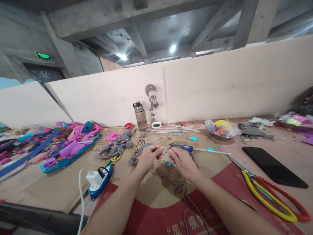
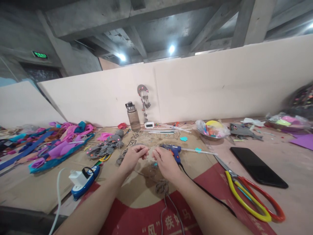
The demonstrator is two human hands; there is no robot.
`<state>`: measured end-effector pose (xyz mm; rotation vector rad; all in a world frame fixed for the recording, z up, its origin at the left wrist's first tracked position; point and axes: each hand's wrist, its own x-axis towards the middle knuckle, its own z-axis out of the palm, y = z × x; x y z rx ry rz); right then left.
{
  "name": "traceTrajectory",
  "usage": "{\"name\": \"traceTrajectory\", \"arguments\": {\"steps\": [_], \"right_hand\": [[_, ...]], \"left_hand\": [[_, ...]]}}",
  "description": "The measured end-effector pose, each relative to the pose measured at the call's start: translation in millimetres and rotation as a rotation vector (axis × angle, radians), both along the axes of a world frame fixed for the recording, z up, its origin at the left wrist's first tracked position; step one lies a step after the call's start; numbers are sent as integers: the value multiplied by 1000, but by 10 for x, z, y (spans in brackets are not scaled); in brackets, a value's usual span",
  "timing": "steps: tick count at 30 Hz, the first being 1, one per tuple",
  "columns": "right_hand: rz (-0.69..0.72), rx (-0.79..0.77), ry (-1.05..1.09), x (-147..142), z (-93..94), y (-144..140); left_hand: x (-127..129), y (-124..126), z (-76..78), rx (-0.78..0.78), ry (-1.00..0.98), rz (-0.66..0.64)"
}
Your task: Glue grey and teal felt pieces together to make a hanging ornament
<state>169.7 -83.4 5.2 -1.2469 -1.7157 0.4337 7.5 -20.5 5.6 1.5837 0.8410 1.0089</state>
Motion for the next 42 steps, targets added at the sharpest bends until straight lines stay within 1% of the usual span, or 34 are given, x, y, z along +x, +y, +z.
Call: {"name": "traceTrajectory", "arguments": {"steps": [3, 5, 7, 12, 16, 19, 22, 25, 31, 34, 37, 40, 42], "right_hand": [[-5, 48, -18, -19, -26, 9], [-11, 76, 11, -22, -32, 19], [-22, 85, 35, -22, -29, 23], [-30, 87, -10, -15, 19, -3], [0, 144, -21, 0, 44, -31], [21, 192, -99, 0, 33, -35], [-8, 196, -214, -8, 17, -31], [-37, 199, -294, -12, 10, -27], [-24, 210, -367, -12, 13, -39], [-18, 203, -368, -23, 23, -54], [-36, 191, -333, -16, 52, -62], [-71, 170, -212, 23, 95, -57], [-95, 152, -99, 54, 121, -53]], "left_hand": [[20, -24, -19, -33, -17, -85], [35, -33, -39, -36, -18, -120], [50, -35, -62, -47, -19, -129], [75, -32, -116, -140, -47, -159], [66, -50, -99, -236, -80, -176], [47, -59, -58, -261, -84, -209], [26, -52, -35, -247, -47, -231], [6, -29, -43, -249, -17, -242], [-44, 15, -72, -362, 6, -350], [-51, 10, -59, -403, 6, -364], [-39, -12, -46, -405, 12, -377], [-30, -31, -39, -387, 19, -380], [-37, -33, -32, -382, -17, -355]]}}
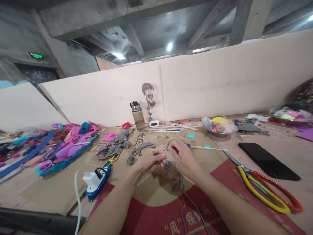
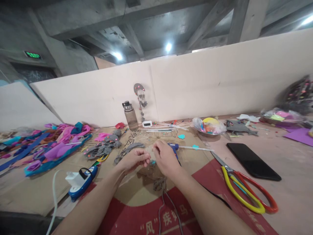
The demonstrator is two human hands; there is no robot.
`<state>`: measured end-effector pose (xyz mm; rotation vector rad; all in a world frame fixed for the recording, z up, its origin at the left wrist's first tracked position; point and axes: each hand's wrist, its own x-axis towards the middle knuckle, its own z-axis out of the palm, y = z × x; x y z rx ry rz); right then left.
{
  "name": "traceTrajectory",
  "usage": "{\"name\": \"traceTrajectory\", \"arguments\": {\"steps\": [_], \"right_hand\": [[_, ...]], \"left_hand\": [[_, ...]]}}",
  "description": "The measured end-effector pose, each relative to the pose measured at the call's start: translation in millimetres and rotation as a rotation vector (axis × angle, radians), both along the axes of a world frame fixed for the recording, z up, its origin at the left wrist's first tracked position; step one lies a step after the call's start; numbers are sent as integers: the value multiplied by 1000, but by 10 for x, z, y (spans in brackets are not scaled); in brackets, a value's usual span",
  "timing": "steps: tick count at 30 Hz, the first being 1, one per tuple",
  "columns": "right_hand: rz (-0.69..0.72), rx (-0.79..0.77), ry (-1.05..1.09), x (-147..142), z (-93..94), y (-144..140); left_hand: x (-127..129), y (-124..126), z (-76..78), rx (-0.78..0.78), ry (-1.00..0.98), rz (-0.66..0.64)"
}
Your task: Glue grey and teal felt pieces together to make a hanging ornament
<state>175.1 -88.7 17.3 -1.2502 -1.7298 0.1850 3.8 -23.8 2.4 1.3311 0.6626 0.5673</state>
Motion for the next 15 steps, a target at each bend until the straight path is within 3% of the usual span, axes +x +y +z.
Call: {"name": "traceTrajectory", "arguments": {"steps": [5, 7, 9, 12, 15], "right_hand": [[-22, -21, 142, 20, 31, -15], [-32, -26, 142, 15, 39, -21], [-28, -51, 129, 21, 44, -12], [-40, -98, 97, 54, 23, 41], [-69, -103, 50, 92, -43, 107]], "left_hand": [[-27, 54, -10, -16, -112, 93], [-15, 92, -43, 53, -84, 143], [13, 125, -87, 243, 59, 230], [62, 128, -141, 666, 403, 339], [97, 67, -149, 906, 593, 246]]}}
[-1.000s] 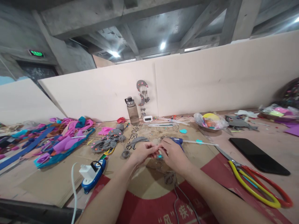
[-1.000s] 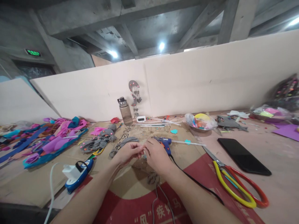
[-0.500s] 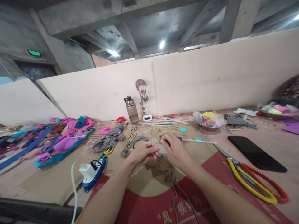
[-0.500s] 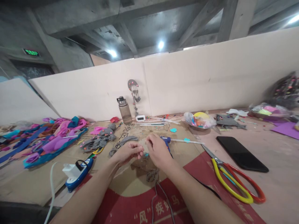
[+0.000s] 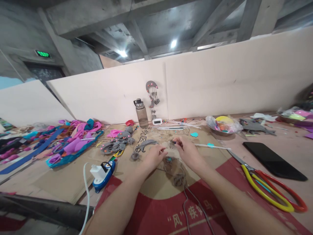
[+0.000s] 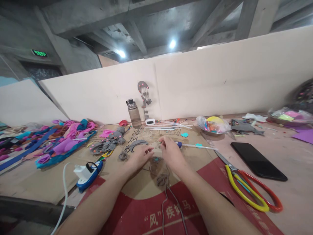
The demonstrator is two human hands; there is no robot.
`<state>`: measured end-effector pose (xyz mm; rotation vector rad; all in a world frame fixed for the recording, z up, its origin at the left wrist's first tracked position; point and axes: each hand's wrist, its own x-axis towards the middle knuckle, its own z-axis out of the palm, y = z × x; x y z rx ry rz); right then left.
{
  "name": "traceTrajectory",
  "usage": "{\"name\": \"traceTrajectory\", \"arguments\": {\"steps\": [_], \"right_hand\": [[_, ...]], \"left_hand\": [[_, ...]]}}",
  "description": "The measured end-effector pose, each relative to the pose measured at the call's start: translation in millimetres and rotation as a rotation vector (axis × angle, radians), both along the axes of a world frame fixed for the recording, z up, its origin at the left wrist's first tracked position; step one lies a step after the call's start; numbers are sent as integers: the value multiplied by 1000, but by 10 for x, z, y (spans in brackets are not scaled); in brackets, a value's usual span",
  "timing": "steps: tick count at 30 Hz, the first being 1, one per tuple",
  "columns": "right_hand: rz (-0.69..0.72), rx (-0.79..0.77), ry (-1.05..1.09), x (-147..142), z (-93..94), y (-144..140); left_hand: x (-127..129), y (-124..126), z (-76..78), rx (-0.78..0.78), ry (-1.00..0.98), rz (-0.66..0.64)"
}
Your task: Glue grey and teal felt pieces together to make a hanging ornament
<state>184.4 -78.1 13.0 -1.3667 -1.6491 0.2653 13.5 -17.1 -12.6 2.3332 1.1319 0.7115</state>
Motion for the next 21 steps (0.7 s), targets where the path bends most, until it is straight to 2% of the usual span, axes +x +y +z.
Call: {"name": "traceTrajectory", "arguments": {"steps": [3, 6, 12, 17, 21], "right_hand": [[31, 23, -68, 16, -61, 25], [50, 36, -110, 12, -87, 20], [13, -93, -221, 2, -170, 76], [51, -272, -334, -12, -223, 96], [119, -317, -281, -13, -199, 79]], "left_hand": [[23, -68, 17, 22, 144, -97], [41, -98, 22, 15, 169, -113], [42, -116, 24, -183, -16, 4], [40, -53, -43, -353, -277, -18], [47, 1, -72, -430, -432, -44]]}}
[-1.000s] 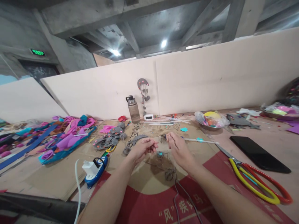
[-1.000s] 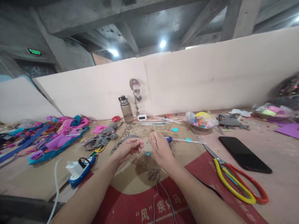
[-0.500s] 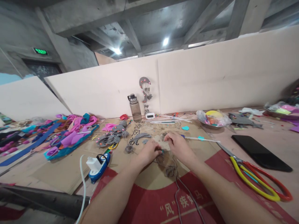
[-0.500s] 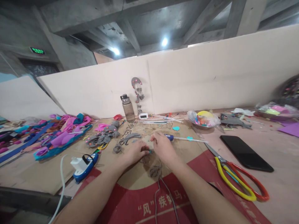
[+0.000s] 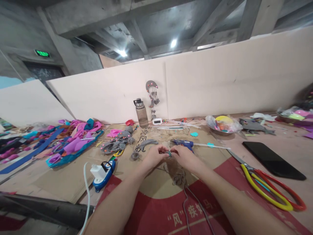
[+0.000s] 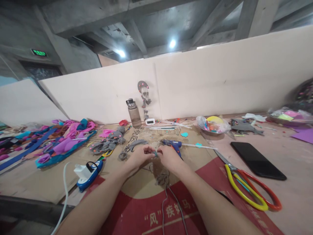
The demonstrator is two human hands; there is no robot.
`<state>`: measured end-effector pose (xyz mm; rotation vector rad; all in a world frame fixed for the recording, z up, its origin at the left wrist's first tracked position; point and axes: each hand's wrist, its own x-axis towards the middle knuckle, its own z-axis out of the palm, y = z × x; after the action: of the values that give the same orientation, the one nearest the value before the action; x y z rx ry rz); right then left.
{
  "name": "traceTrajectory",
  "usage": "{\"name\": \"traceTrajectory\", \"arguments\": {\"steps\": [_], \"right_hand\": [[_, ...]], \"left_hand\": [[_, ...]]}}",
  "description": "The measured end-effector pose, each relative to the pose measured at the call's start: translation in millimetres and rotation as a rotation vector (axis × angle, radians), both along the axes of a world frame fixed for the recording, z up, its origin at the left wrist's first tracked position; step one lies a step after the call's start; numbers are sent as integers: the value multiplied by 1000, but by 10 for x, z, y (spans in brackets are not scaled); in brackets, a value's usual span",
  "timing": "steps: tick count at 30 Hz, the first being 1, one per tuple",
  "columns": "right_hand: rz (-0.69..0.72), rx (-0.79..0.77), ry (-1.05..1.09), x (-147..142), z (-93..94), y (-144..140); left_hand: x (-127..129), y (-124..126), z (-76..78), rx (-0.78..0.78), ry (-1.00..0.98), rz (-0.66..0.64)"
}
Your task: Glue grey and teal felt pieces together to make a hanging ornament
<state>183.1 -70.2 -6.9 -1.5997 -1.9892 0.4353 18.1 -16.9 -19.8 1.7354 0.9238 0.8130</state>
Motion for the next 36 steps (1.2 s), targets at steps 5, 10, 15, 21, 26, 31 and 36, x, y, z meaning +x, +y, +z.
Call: {"name": "traceTrajectory", "arguments": {"steps": [5, 10, 15, 21, 26, 31, 36], "right_hand": [[-43, 82, 49, 5, 12, 5], [-27, 146, 46, -7, -13, 14], [-18, 251, 146, -24, -20, 7], [-106, 382, 332, 28, 16, 1], [-93, 384, 367, 18, -56, 44], [-61, 422, 280, -79, -42, -3], [-11, 383, 208, -196, -135, -28]], "left_hand": [[-2, -59, 88, -24, 73, -19], [-3, -113, 137, -68, 99, -14], [-79, 11, 84, -120, 65, 65], [-145, 208, 5, -146, -166, 213], [-104, 180, 12, -233, -210, 192], [-127, 214, 17, -199, -249, 223], [-165, 247, -15, -169, -302, 225]]}}
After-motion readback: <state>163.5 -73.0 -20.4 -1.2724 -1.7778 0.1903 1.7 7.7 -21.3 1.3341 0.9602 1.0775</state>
